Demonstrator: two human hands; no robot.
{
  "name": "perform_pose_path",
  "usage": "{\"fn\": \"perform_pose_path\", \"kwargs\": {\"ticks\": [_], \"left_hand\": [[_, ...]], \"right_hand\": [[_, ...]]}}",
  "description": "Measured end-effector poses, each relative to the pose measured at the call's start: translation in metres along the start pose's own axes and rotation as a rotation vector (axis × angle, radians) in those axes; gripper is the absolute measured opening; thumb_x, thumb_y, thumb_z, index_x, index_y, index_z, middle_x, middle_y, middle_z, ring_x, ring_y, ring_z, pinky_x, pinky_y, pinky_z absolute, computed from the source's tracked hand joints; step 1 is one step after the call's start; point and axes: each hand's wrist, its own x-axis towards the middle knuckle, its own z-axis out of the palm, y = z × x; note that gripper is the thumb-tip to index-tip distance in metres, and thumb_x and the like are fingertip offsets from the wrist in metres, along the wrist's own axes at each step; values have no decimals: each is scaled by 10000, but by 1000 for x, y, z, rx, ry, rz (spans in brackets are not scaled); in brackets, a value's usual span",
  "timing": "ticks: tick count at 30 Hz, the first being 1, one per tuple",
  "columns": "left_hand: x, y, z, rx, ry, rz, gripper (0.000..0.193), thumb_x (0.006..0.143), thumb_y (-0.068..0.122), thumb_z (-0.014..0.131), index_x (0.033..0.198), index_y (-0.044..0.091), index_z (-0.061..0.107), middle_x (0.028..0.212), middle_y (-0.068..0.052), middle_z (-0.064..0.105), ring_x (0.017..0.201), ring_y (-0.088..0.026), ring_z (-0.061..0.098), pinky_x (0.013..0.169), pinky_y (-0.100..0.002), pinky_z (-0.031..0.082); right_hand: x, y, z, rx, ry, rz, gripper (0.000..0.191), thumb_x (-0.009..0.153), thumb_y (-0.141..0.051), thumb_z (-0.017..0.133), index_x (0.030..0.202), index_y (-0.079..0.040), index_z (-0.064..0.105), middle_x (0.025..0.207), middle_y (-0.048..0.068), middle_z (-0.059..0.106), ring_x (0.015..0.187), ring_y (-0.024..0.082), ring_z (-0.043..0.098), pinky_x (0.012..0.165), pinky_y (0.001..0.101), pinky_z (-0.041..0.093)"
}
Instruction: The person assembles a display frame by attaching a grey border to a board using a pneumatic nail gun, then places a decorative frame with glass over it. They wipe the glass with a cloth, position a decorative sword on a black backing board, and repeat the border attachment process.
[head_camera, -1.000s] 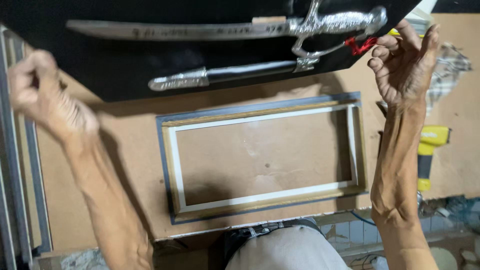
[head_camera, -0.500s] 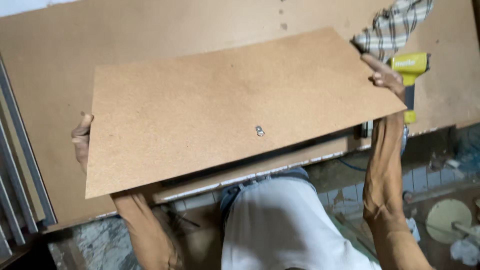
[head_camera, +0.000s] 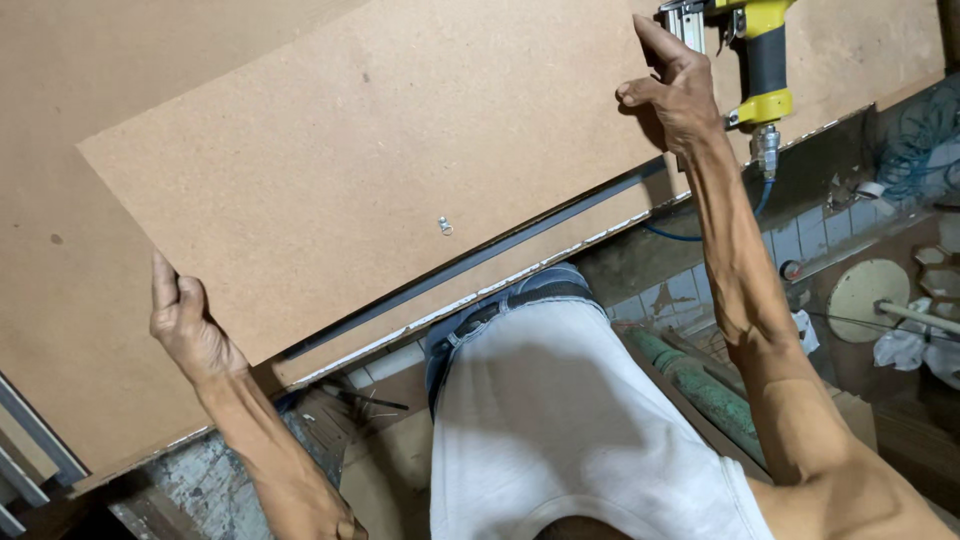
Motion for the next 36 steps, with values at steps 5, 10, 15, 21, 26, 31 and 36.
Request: {"fn": "perform_pose_path", "kwargs": {"ticks": [5, 10, 15, 21, 26, 31, 36], "left_hand": [[2, 6, 16, 157, -26, 56, 630, 988, -130, 527, 1584, -138, 325, 1641, -232, 448, 1421, -200, 551, 1146, -251, 478], [7, 36, 39, 157, -89, 44, 663, 960, -115, 549, 1584, -143, 328, 1667, -284, 417, 1470, -252, 535, 1177, -255, 487], [7, 32, 59, 155, -58, 99, 670, 966, -87, 586, 1571, -127, 301, 1664, -239, 362, 1499, -247, 463, 1125, -276, 438], [-15, 0, 30, 219, -9, 58, 666, 943, -43, 600, 1546, -124, 328, 1625, -247, 410, 1510, -285, 442, 1273, -372, 380], [-15, -26, -8, 219, -22, 85, 672, 957, -8, 616, 1552, -119, 325, 1625, -232, 411, 1518, -289, 427, 1292, -393, 354], [0, -43, -17, 241, -39, 128, 658, 979, -2, 656, 1544, -135, 347, 1618, -236, 436, 1519, -283, 447, 1299, -386, 354], [5, -49, -20, 206, -47, 95, 668, 974, 25, 669, 1536, -140, 347, 1576, -247, 479, 1460, -291, 501, 1269, -393, 386]], "right_hand": [[-6, -29, -5, -90, 17, -43, 805, 788, 155, 723, 1552, 61, 488, 1627, 251, 469, 1510, 298, 502, 1092, 326, 553], [-14, -101, -13, -13, 63, 45, 668, 787, 140, 696, 1433, 10, 591, 1409, 159, 672, 1144, 152, 759, 884, 236, 676], [-22, -126, -21, -25, 153, -55, 620, 831, 139, 584, 1437, 19, 633, 1338, 196, 702, 999, 128, 775, 864, 239, 635], [-14, -39, -11, 2, 113, 60, 620, 928, 108, 682, 1525, -12, 561, 1438, 208, 670, 886, 153, 760, 763, 238, 673], [-14, 15, -3, -74, 22, -2, 746, 831, 159, 646, 1550, 0, 523, 1607, 229, 505, 936, 178, 753, 817, 261, 683], [-5, 31, -6, -148, 53, -11, 751, 820, 143, 647, 1543, -14, 524, 1540, 209, 525, 1008, 208, 740, 829, 285, 642], [-5, 35, -10, -323, 13, -108, 775, 797, 124, 681, 1544, -29, 543, 1505, 189, 531, 1370, 248, 587, 929, 320, 621]]}}
